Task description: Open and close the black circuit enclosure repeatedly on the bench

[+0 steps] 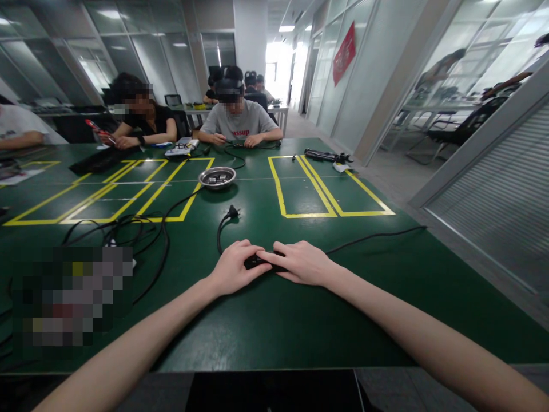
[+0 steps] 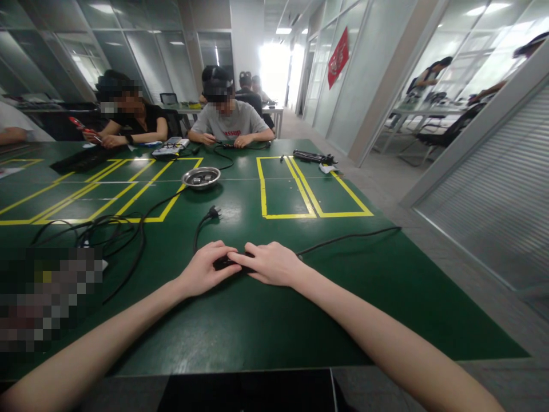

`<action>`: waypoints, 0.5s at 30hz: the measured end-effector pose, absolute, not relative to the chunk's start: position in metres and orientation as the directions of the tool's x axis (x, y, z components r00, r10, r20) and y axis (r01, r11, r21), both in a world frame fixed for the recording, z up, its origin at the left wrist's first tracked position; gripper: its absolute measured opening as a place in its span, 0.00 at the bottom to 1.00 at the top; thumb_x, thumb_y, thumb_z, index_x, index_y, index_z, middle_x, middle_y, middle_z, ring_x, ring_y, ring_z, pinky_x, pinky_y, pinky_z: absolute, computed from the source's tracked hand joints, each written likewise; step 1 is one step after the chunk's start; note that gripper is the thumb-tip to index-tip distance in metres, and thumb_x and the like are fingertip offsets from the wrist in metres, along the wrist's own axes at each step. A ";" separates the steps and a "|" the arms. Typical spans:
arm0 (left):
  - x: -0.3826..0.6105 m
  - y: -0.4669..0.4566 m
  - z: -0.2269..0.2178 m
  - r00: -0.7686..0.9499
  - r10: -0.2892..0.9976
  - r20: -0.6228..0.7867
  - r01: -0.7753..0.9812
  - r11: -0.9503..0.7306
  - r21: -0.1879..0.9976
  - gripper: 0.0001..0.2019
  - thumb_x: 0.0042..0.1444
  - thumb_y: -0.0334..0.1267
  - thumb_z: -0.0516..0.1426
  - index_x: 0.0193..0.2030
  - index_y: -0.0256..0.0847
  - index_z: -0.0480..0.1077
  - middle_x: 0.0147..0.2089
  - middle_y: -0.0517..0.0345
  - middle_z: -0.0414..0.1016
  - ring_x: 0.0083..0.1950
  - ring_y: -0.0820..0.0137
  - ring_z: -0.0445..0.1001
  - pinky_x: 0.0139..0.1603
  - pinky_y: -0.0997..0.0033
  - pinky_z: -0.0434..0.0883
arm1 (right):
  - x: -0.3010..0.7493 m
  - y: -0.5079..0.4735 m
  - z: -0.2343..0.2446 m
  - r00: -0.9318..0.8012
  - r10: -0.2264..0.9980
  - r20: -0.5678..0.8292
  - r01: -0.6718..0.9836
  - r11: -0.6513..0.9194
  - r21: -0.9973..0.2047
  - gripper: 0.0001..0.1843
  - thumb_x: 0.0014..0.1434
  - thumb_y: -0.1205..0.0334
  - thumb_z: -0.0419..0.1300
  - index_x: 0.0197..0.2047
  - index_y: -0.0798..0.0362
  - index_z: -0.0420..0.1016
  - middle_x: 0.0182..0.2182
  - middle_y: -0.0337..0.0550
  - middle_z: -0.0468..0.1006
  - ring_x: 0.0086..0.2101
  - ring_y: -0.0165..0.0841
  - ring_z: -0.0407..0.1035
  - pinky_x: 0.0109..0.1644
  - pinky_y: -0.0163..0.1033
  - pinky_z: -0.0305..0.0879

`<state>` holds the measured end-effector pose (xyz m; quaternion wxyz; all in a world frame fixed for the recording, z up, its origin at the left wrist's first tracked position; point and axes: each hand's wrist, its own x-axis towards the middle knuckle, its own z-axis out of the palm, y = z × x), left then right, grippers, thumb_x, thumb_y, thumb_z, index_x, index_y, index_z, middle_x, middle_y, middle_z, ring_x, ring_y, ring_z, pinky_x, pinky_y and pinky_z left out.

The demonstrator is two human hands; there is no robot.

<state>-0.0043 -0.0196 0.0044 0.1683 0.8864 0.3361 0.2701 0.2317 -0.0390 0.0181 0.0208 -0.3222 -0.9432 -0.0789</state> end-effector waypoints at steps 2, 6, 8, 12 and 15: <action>-0.005 -0.019 0.003 0.610 0.670 0.423 0.492 -0.738 0.461 0.19 0.65 0.47 0.61 0.58 0.42 0.75 0.48 0.50 0.81 0.49 0.59 0.76 0.54 0.56 0.72 | 0.235 -0.037 0.020 -0.757 0.648 0.084 0.653 0.745 0.136 0.33 0.71 0.55 0.59 0.75 0.47 0.56 0.49 0.50 0.77 0.38 0.38 0.78 0.34 0.37 0.67; -0.009 -0.017 0.002 0.567 0.612 0.551 0.494 -0.788 0.368 0.26 0.66 0.42 0.60 0.70 0.45 0.66 0.65 0.46 0.74 0.66 0.53 0.68 0.68 0.45 0.64 | 0.262 -0.021 0.019 -0.564 0.781 0.270 0.812 0.584 0.006 0.31 0.72 0.55 0.55 0.74 0.48 0.58 0.51 0.50 0.79 0.39 0.40 0.79 0.40 0.40 0.72; -0.010 -0.016 0.001 0.577 0.597 0.557 0.489 -0.799 0.350 0.25 0.66 0.41 0.59 0.69 0.46 0.67 0.67 0.47 0.73 0.68 0.53 0.67 0.69 0.45 0.64 | 0.287 -0.009 0.017 -0.414 0.816 0.403 0.867 0.488 -0.098 0.29 0.71 0.55 0.55 0.72 0.49 0.62 0.56 0.52 0.79 0.46 0.45 0.79 0.47 0.44 0.75; -0.010 -0.016 0.001 0.613 0.589 0.527 0.467 -0.808 0.360 0.22 0.66 0.39 0.59 0.66 0.47 0.70 0.64 0.48 0.75 0.66 0.54 0.70 0.68 0.45 0.65 | 0.341 0.013 0.013 -0.021 0.830 0.557 0.948 0.194 -0.253 0.28 0.66 0.50 0.58 0.67 0.47 0.69 0.56 0.52 0.81 0.50 0.52 0.78 0.48 0.50 0.76; -0.009 -0.016 0.002 0.646 0.582 0.495 0.445 -0.813 0.375 0.19 0.66 0.38 0.59 0.64 0.46 0.72 0.61 0.49 0.78 0.63 0.56 0.72 0.67 0.47 0.67 | 0.377 0.021 0.010 0.221 0.773 0.595 0.942 -0.011 -0.335 0.30 0.64 0.48 0.57 0.66 0.50 0.70 0.49 0.54 0.83 0.46 0.53 0.79 0.47 0.51 0.74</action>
